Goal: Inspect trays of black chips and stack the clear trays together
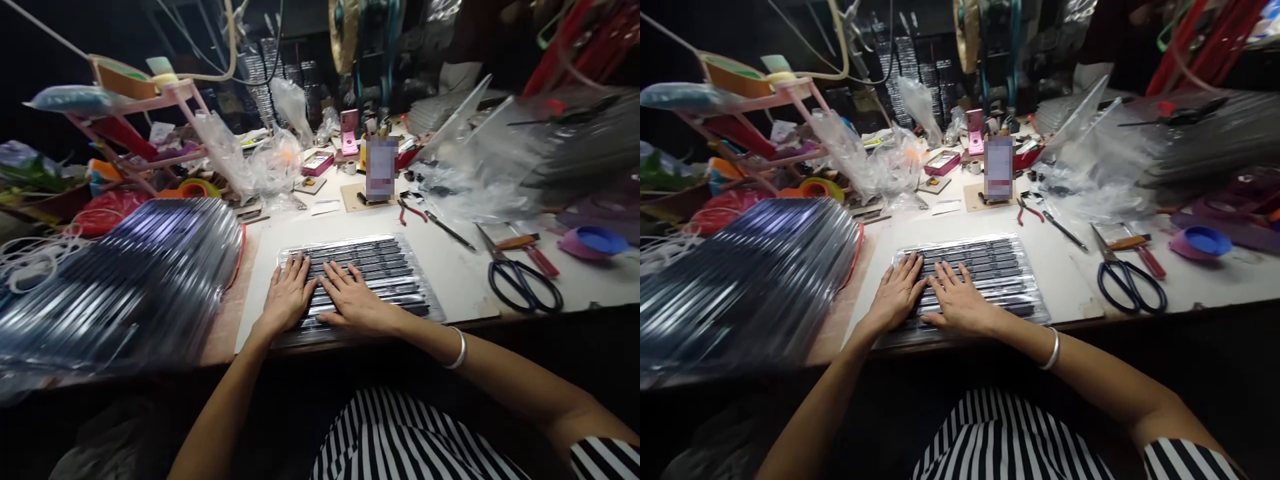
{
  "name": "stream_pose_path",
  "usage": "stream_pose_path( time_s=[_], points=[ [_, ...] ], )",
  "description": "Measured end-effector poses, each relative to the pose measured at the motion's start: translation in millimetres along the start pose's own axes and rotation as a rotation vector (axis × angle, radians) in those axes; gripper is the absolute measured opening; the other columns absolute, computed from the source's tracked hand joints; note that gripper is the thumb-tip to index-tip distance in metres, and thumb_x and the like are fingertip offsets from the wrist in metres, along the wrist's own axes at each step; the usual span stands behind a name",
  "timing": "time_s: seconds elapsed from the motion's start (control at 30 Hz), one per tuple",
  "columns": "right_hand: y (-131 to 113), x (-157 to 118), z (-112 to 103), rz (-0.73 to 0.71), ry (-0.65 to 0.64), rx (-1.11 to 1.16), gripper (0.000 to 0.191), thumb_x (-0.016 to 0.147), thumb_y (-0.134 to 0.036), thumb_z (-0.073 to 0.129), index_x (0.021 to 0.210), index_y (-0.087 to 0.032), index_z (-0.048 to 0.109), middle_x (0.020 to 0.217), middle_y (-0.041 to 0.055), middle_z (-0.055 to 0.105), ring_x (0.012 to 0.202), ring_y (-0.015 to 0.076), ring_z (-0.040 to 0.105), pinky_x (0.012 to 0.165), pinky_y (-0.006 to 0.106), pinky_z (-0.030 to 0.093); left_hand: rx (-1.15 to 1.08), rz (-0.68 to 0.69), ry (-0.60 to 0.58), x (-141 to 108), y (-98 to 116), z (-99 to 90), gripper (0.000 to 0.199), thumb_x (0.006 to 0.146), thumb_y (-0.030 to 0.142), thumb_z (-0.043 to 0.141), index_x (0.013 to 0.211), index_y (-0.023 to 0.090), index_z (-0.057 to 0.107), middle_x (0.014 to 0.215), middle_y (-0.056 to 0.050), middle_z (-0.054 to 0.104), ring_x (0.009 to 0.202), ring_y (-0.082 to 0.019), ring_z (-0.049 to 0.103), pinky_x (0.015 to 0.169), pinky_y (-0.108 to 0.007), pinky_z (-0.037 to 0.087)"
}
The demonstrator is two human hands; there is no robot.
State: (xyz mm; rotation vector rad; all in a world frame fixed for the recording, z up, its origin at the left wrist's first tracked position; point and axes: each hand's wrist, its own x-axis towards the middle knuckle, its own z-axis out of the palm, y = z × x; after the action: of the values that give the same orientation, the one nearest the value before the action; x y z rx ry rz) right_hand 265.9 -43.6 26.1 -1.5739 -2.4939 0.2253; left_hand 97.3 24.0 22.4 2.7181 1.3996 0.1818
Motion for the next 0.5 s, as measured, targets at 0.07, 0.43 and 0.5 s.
stream_pose_path(
  time_s=[0.07, 0.43, 0.5],
  points=[
    [16, -3, -15, -0.017, -0.020, 0.018, 0.070, 0.088, -0.062, 0.028, 0.139, -0.014, 0.037, 0.147, 0.0116, 0.031, 0.137, 0.0211, 0.022, 0.109, 0.041, 0.021, 0.051, -0.003, -0.014, 1, 1, 4.1, 0.059, 0.093, 0.045, 0.024, 0.142, 0.013, 0.026, 0.151, -0.011, 0.021, 0.139, -0.025, 0.014, 0.112, -0.048, 0.014],
    [90, -34, -12, 0.335, 0.129, -0.010, 0.055, 0.091, -0.049, 0.036, 0.138, -0.022, 0.039, 0.150, 0.0125, 0.025, 0.137, 0.0362, 0.012, 0.106, 0.060, 0.013, -0.193, -0.094, 0.094, 1, -17, 6.1, 0.053, 0.091, 0.040, 0.031, 0.135, 0.013, 0.039, 0.150, -0.016, 0.025, 0.138, -0.030, 0.019, 0.107, -0.051, 0.028],
    [78, -47, -12, 0.425, 0.171, -0.040, 0.052, 0.092, -0.044, 0.037, 0.138, -0.019, 0.040, 0.148, 0.0159, 0.027, 0.136, 0.0402, 0.015, 0.102, 0.064, 0.020, -0.265, -0.174, 0.173, 0, -27, 9.5, 0.050, 0.092, 0.037, 0.027, 0.131, 0.013, 0.045, 0.147, -0.017, 0.030, 0.133, -0.031, 0.031, 0.105, -0.048, 0.033]
  ],
)
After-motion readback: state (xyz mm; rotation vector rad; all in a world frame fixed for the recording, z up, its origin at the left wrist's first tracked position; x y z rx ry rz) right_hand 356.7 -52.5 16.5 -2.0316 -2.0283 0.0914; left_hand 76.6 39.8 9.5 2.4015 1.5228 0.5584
